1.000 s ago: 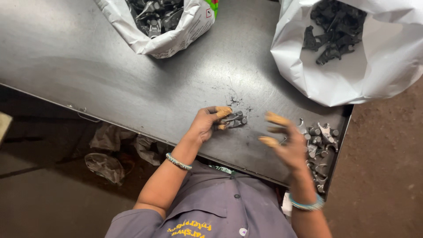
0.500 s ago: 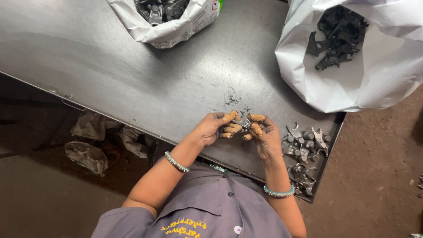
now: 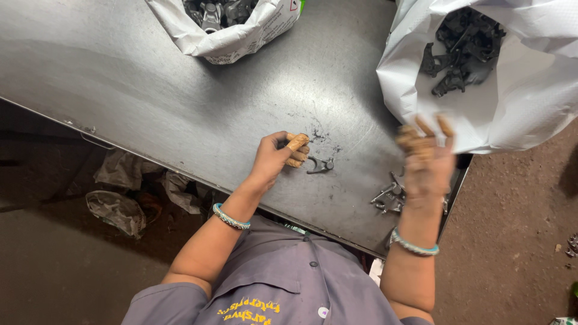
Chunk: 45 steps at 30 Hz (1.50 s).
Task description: The person takes small dark metal castings out of paper sacks on a steel table, turns each casting over in both hands to look it over, and places it on a tray or back on the table. They continue handling the castings one at a time across the work surface.
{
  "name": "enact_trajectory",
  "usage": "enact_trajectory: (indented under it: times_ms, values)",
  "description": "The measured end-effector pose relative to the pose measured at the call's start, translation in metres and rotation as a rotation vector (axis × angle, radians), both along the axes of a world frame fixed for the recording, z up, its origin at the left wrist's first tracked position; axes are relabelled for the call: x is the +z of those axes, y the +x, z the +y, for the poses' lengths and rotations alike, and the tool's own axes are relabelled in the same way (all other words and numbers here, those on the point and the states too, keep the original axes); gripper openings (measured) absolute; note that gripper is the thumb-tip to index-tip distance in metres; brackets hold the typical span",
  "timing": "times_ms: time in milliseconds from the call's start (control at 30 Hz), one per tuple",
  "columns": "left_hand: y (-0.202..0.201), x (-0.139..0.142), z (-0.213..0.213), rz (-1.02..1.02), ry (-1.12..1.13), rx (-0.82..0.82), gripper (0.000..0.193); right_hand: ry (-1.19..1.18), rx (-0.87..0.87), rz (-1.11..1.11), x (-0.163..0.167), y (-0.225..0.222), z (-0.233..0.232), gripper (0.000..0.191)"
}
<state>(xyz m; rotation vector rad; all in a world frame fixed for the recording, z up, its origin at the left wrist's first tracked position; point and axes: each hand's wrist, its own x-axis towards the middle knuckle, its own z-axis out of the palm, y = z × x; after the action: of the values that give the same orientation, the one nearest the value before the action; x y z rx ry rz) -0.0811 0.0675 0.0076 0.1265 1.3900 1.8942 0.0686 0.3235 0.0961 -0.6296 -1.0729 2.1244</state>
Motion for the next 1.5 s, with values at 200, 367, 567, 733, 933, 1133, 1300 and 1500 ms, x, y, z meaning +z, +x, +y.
enact_trajectory:
  times_ms: [200,367,567,733,933,1133,1300,1500]
  values:
    - [0.007,-0.002,0.003,0.114,-0.115,0.043,0.025,1.41,0.475,-0.609,-0.047,-0.011,-0.093,0.049]
    - [0.016,0.003,0.002,0.289,-0.148,-0.01,0.035,0.862,0.446,-0.507,-0.079,-0.003,-0.085,0.034]
    - [0.03,0.012,0.006,0.032,0.052,-0.146,0.039,-0.13,0.456,-0.244,-0.094,0.02,-0.065,0.035]
    - [0.036,0.015,0.013,0.029,0.125,-0.151,0.038,-0.348,0.491,-0.206,-0.093,0.028,-0.064,0.047]
    - [0.04,0.009,0.017,0.037,0.105,-0.137,0.025,-0.441,0.551,-0.16,-0.089,0.031,-0.071,0.056]
    - [0.04,0.004,0.015,-0.001,0.095,-0.117,0.018,-0.405,0.536,-0.245,-0.087,0.027,-0.071,0.049]
    - [0.033,0.01,0.014,0.19,0.054,-0.062,0.023,-0.282,0.574,-0.326,-0.084,0.017,-0.065,0.04]
    - [0.017,0.036,-0.007,0.522,-0.224,0.051,0.034,0.031,0.425,-0.324,-0.048,0.003,0.014,0.03]
